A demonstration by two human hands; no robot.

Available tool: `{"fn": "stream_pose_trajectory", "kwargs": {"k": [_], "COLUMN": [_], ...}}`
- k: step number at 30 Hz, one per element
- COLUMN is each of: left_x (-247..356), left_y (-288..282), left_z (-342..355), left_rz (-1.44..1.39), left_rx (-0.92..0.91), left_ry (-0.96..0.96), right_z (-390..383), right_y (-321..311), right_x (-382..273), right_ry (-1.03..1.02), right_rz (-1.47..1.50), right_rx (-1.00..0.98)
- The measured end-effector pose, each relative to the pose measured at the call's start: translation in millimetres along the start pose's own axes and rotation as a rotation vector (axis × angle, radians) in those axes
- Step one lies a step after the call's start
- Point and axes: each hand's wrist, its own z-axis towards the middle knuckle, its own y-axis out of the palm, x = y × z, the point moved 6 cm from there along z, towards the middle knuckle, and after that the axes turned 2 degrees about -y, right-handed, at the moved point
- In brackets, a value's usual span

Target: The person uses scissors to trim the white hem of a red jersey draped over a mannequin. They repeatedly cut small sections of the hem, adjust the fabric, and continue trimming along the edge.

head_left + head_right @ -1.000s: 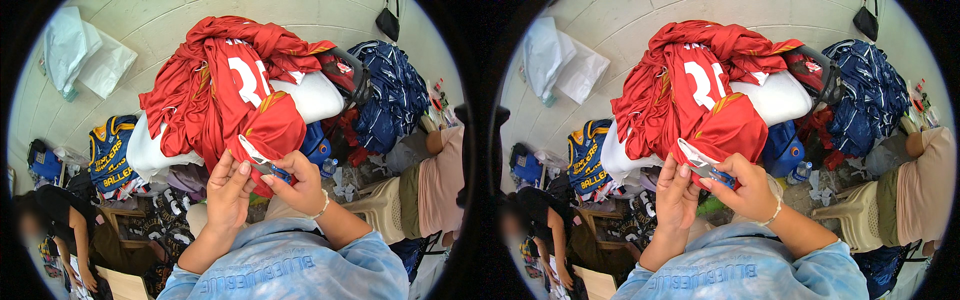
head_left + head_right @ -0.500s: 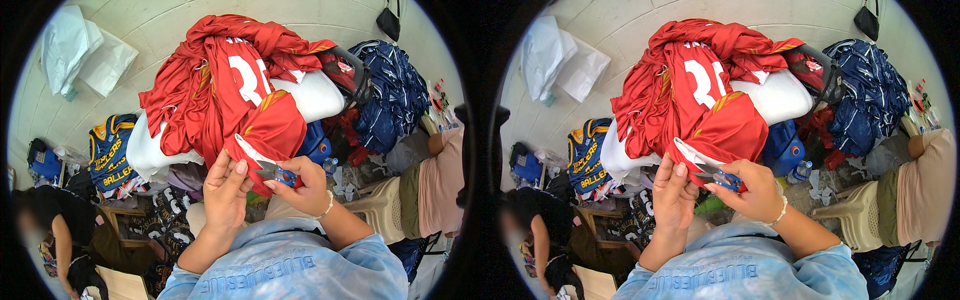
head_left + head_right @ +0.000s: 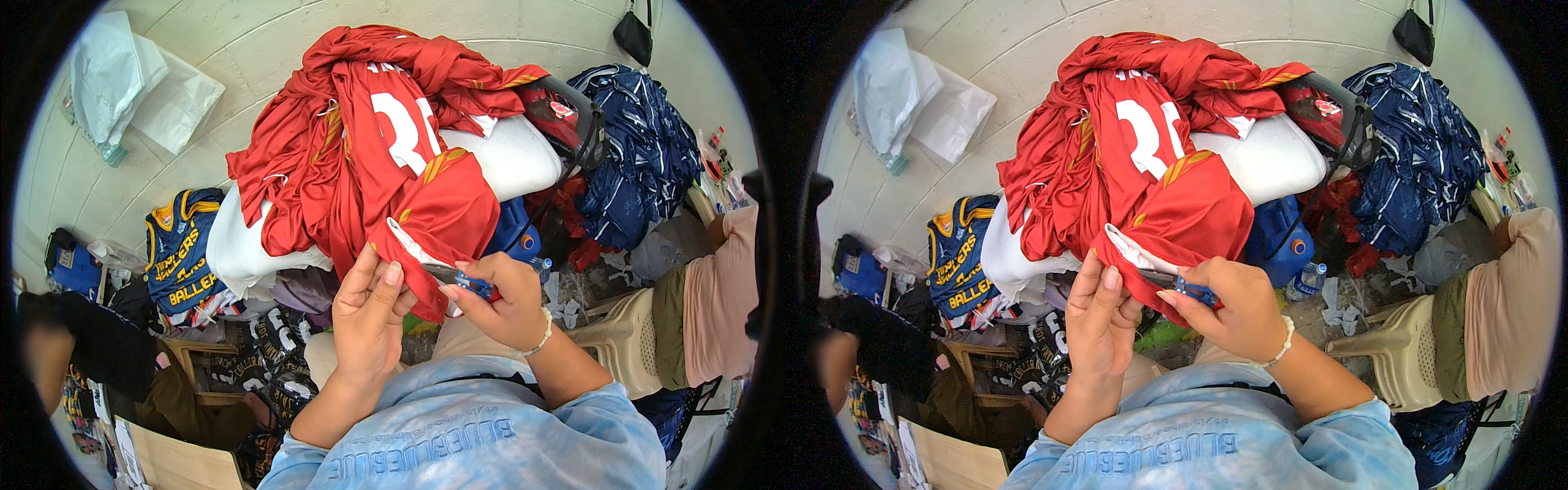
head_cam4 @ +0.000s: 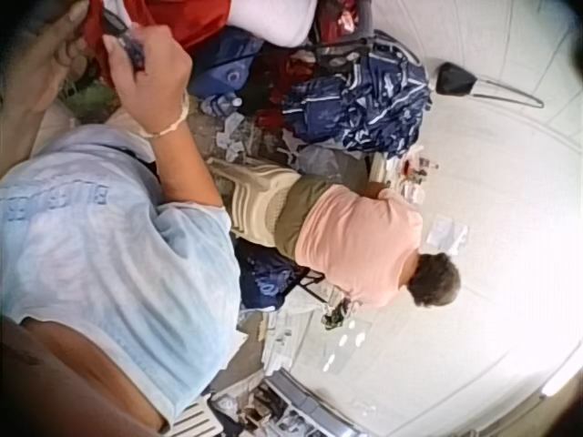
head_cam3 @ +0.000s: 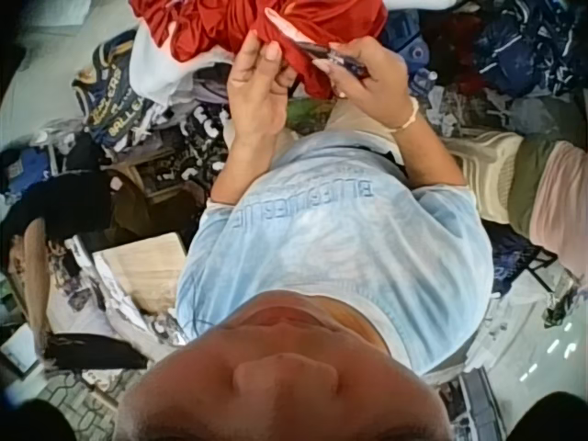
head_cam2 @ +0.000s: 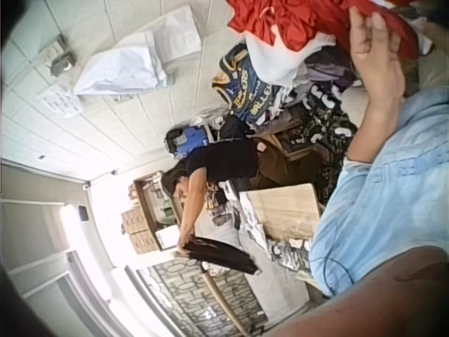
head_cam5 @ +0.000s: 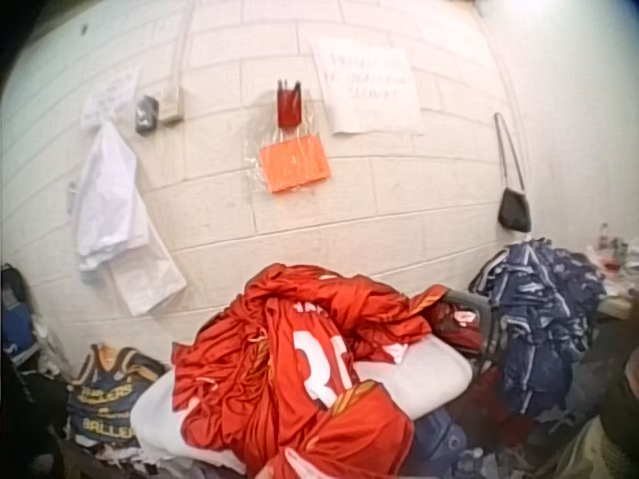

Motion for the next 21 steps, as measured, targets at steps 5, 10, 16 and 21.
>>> {"fn": "stream_pose_trajectory", "kwargs": {"k": [5, 10, 16, 21], "left_x": [-1, -3, -8, -12], "left_y": [0, -1, -4, -7], "left_z": [-1, 0, 0, -2], "left_rz": [-0.001, 0.026, 0.047, 0.042], "left_rx": [0.014, 0.007, -0.039, -0.048], "left_ry": [-0.014, 0.012, 0.035, -0.099], "right_z": [0, 4, 11, 15], "right_y": [-2, -2, 8, 16], "right_x": [1, -7, -9, -9], "right_ry": [0.025, -0.048, 0.034, -0.113], "right_rz": [0.041, -0.066, 0.127, -0.055], "right_rx": [0.031, -0.028, 0.001, -0.162]}}
